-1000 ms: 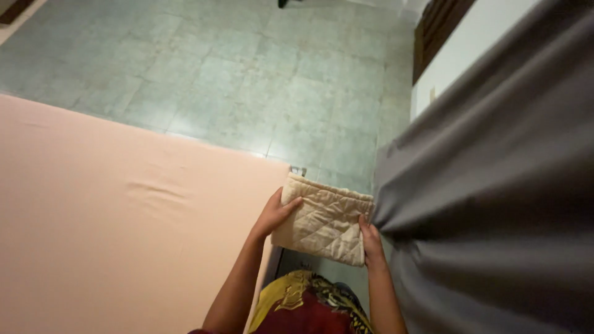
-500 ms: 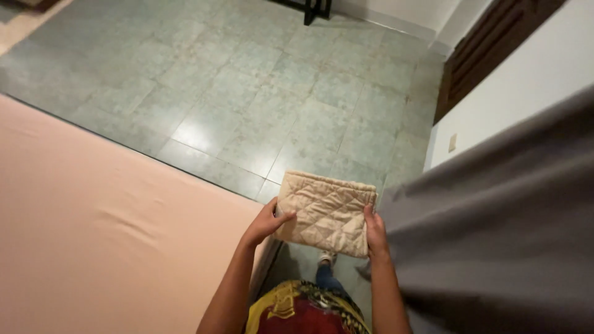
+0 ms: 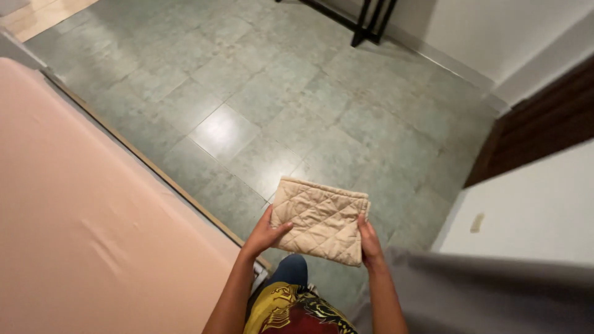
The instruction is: The person removes a pillow from a pillowcase, places the pillow on a nearby surface, and then folds the empty pillowcase. The person then folds a quilted mat and places it on a stack of other folded bedding.
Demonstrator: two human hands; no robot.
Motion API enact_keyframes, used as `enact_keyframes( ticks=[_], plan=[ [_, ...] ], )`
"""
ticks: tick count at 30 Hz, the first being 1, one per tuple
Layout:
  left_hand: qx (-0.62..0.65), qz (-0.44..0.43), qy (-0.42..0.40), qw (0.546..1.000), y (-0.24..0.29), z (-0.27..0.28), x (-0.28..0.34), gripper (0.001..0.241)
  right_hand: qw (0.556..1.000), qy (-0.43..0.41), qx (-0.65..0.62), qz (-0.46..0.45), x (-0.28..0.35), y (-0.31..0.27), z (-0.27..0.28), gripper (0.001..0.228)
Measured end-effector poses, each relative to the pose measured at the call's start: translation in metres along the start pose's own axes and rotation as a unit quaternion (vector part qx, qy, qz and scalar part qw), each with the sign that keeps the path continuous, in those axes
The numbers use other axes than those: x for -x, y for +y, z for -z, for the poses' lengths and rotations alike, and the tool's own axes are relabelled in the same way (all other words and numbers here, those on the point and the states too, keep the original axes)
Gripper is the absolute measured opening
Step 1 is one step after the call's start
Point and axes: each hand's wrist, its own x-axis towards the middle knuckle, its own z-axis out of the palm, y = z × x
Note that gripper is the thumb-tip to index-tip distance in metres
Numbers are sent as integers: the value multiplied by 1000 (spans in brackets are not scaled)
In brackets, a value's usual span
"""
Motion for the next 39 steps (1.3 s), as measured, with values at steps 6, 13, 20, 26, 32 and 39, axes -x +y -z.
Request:
enact_keyframes(
  ticks=[6, 13, 20, 26, 32, 39],
  plan=[
    [23, 27, 48, 998, 7, 21, -98, 88, 998, -33, 31, -36, -106, -33, -37, 69],
    [-20, 27, 46, 998, 78, 64, -233, 88, 997, -25, 69, -10, -251, -90, -96, 66],
    [-71, 45, 61, 995, 147, 107, -345, 85, 996, -33, 79, 13, -351, -159, -165, 63],
    [-25, 50, 87, 995, 142, 126, -441, 84, 995, -50, 86, -1, -446, -188, -213, 63],
    [19, 53, 123, 991, 143, 137, -570, 72, 990, -55, 122, 42, -589, -234, -244, 66],
    [64, 49, 182, 980, 218, 148, -698, 62, 977, -82, 180, 85, -738, -328, -289, 55]
  ],
)
